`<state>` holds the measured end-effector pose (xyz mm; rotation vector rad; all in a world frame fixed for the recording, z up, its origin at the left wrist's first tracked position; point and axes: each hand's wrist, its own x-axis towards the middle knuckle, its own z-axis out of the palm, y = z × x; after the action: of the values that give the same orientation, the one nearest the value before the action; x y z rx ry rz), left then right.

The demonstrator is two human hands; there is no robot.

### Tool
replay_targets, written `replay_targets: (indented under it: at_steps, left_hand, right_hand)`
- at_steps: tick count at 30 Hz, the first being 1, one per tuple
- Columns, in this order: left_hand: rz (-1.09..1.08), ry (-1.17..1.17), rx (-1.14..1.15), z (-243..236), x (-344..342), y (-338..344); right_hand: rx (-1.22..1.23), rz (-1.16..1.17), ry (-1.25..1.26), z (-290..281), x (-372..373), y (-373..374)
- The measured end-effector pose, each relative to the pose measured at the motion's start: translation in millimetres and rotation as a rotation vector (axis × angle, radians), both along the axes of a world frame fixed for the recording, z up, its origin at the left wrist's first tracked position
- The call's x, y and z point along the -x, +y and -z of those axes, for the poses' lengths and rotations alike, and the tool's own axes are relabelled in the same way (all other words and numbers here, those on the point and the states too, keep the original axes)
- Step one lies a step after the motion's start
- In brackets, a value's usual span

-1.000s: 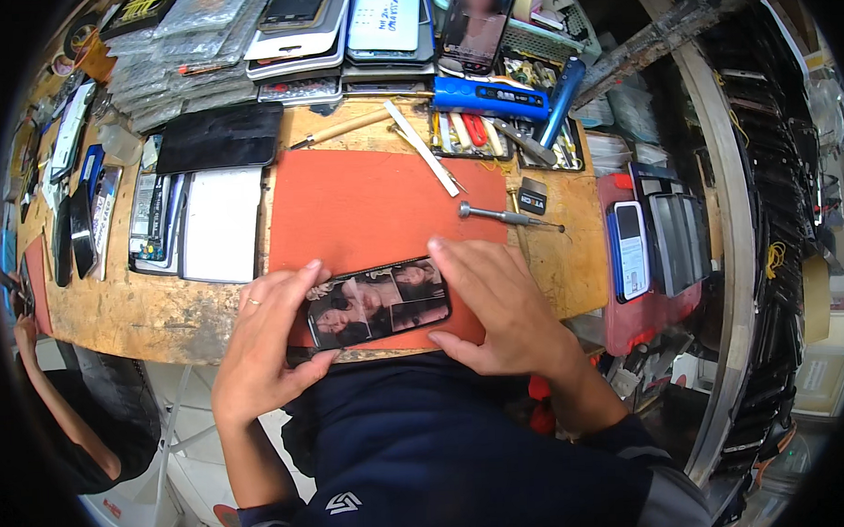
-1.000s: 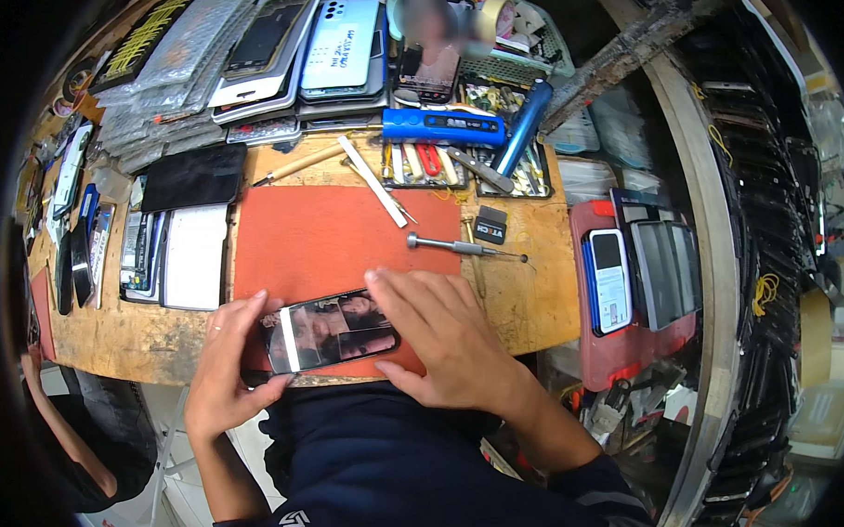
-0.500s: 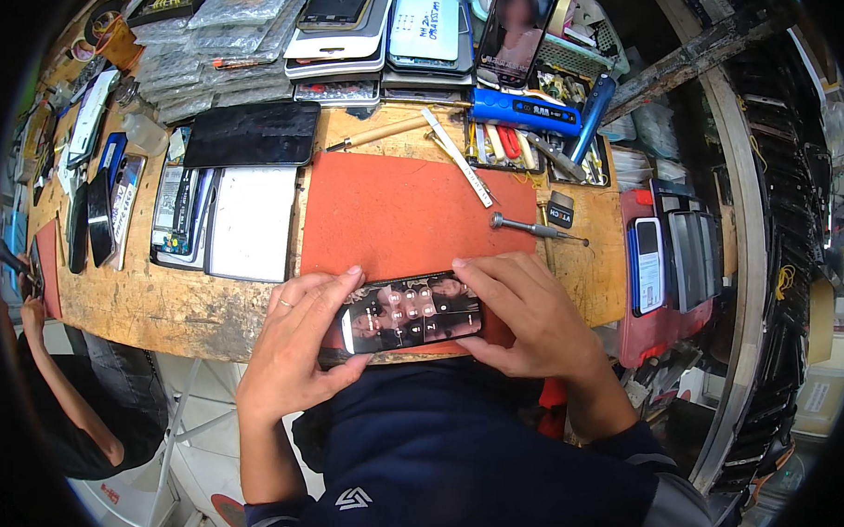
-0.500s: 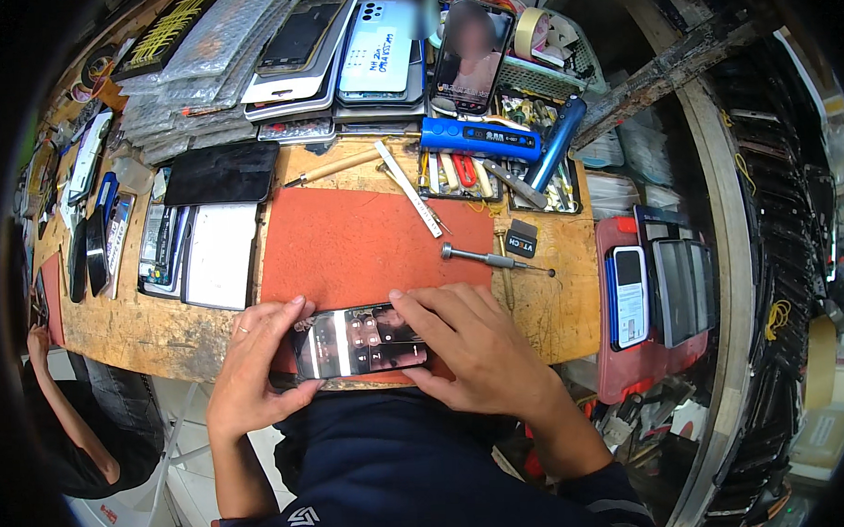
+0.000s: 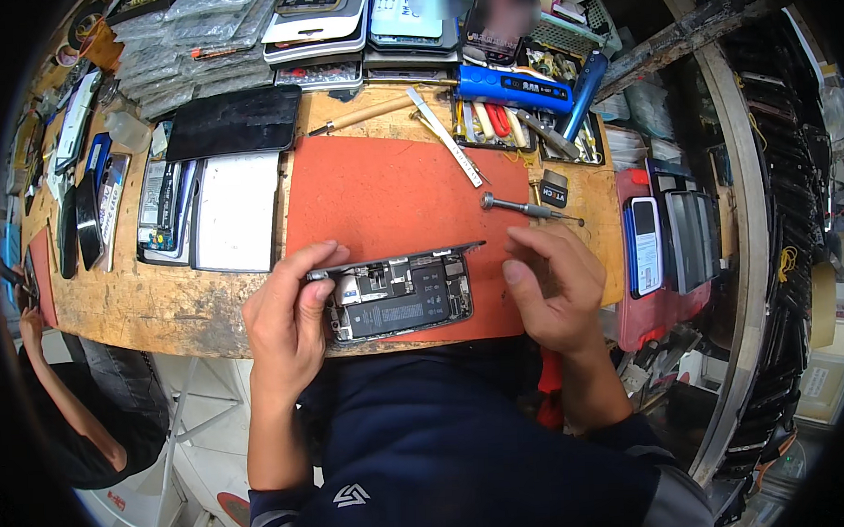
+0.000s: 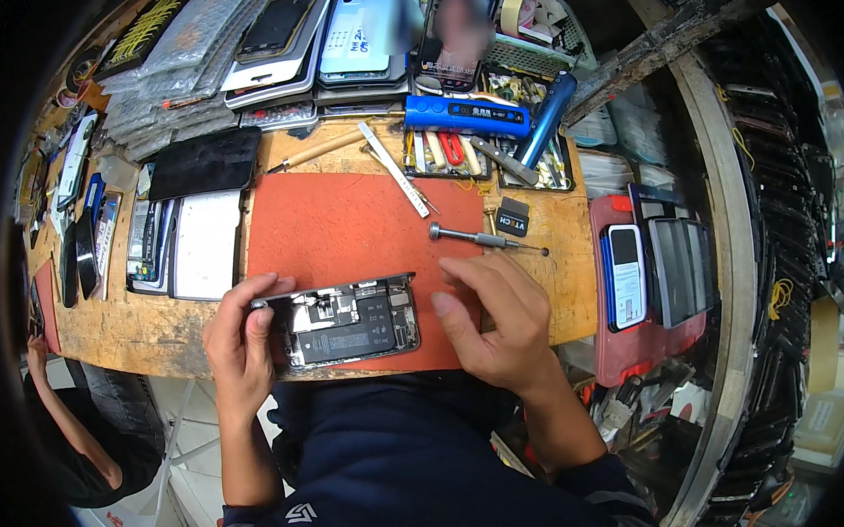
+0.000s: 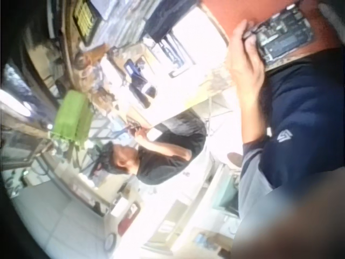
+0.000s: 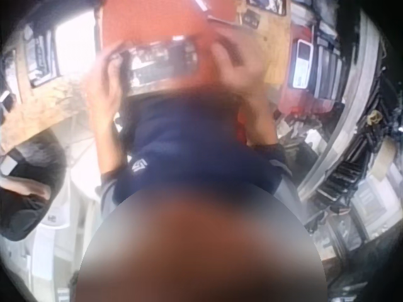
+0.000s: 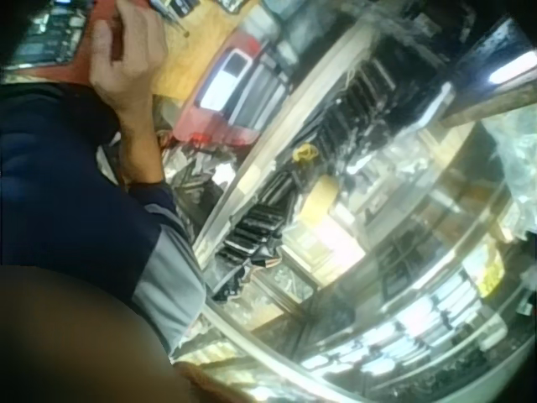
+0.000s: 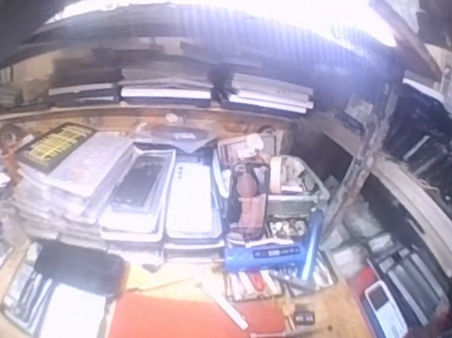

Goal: The person disassembles a smartphone on a cluttered workbench, removes the back cover and internal components, and handles small parts and tools. The person then reassembles the phone and places it on the table.

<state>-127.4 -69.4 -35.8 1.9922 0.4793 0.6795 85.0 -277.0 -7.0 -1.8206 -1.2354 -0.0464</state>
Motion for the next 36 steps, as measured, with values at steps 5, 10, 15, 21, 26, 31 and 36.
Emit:
replay_targets:
  at_steps: [5,10,15,21,26,31,36]
  left_hand:
    - [-0.097,-0.073,0.066,3.2,-5.6,-3.3]
    - [-0.106,0.037,0.003,2.2,-0.5,-1.1]
    - [-0.145,-0.01,0.007,8.0,-2.3,-3.7]
    - [-0.045,-0.108,-0.115,5.0,-4.2,-6.0]
    - [0.178,0.121,-0.089,-12.2,9.8,4.1]
    - [0.307,0.274,-0.36,-18.9,8.3,7.3]
    - [0.305,0.299,-0.37,-17.7,3.6,6.6]
  right_hand:
    - [0.071,0.046,0.084,-1.7,15.1,-5.9]
    - [0.091,0.039,0.068,2.2,15.4,1.9]
    - [0.078,0.072,-0.039,-1.1,-0.6,4.8]
    - [0.112,0.219,-0.109,-9.5,-36.4,-13.5]
    - [0.215,0.34,-0.103,-13.3,-48.1,-33.4]
    - [0.532,0.298,-0.013,-2.2,-31.6,-27.4]
    - [0.613,0.344,-0.284,2.7,-35.9,-13.4]
